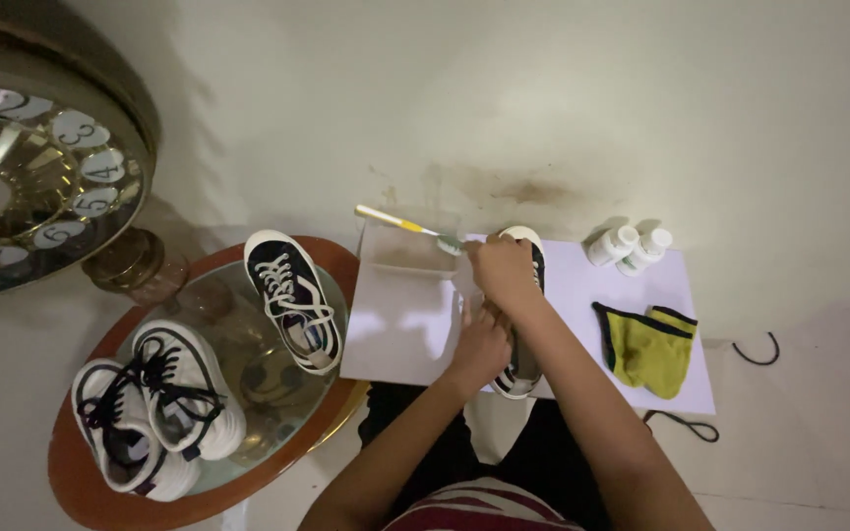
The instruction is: Cleaning the white rubber parts of a black canvas shoe using a toothbrush and cleaning solution.
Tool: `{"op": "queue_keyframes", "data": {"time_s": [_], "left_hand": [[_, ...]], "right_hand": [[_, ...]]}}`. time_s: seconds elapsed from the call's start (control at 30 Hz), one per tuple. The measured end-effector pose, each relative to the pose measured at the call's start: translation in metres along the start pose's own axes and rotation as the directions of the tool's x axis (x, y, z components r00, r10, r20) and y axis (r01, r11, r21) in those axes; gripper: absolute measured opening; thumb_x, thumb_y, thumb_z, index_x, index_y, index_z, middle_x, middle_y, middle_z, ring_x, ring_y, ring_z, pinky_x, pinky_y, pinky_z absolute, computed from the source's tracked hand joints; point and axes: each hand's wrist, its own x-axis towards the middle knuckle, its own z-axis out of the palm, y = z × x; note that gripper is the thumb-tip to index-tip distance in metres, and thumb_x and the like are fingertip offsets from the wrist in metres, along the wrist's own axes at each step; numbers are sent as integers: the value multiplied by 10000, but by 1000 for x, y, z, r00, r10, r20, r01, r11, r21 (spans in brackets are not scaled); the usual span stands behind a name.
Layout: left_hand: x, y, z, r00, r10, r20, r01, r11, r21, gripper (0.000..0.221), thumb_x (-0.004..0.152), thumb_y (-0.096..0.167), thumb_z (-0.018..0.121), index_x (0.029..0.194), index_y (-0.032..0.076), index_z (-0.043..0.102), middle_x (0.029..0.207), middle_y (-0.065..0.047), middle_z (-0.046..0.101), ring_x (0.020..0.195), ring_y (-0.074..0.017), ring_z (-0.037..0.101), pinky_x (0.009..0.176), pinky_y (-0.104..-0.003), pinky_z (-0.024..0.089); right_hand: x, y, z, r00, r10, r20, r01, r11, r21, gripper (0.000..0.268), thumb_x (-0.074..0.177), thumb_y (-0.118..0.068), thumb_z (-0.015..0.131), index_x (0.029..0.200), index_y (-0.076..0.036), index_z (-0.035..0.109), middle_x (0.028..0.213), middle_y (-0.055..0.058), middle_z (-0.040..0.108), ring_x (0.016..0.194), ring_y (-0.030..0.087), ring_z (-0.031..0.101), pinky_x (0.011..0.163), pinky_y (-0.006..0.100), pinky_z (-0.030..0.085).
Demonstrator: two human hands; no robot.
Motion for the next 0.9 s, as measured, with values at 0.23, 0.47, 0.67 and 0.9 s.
{"op": "queue_keyframes", "data": {"time_s": [0.23, 0.47, 0.67, 0.9], "left_hand": [[-1, -1, -7, 1000, -5, 10, 5, 997, -82, 456, 841, 156, 389, 1281, 44, 431, 1229, -158, 463, 1197, -308, 392, 1046, -598, 68], [3, 8, -31, 994, -32, 101, 42, 994, -97, 445, 854, 210, 363, 1254, 43, 463, 1194, -158, 511, 1165, -304, 435, 1067, -561, 41], [17, -11, -49, 978, 190, -80, -197, 977, -81, 280, 807, 196, 485, 1050, 99, 585, 1248, -172, 469, 1199, -377, 410, 952, -605, 249], [34, -2, -73, 957, 190, -218, -231, 956, -181, 115, 728, 144, 620, 842, 138, 637, 1308, -101, 416, 1236, -300, 367, 1027, -460, 241]], "right_hand": [[-8, 15, 32, 988, -44, -147, 51, 998, 42, 194, 825, -189, 494, 901, -262, 657, 632, 19, 617, 615, 229, 637, 537, 355, 457], [-33, -1, -3, 987, 77, -143, -51, 982, 180, 173, 818, -133, 478, 938, -173, 596, 689, 69, 588, 682, 293, 623, 592, 408, 469], [-118, 8, -17, 853, 517, 75, -240, 262, 935, 230, 872, -129, 454, 1054, -70, 581, 633, 124, 499, 603, 276, 455, 554, 350, 343], [-216, 6, -2, 703, 405, 584, -473, -346, 810, 364, 876, -94, 406, 1237, -103, 452, 591, 44, 493, 406, 94, 334, 338, 213, 216]]}}
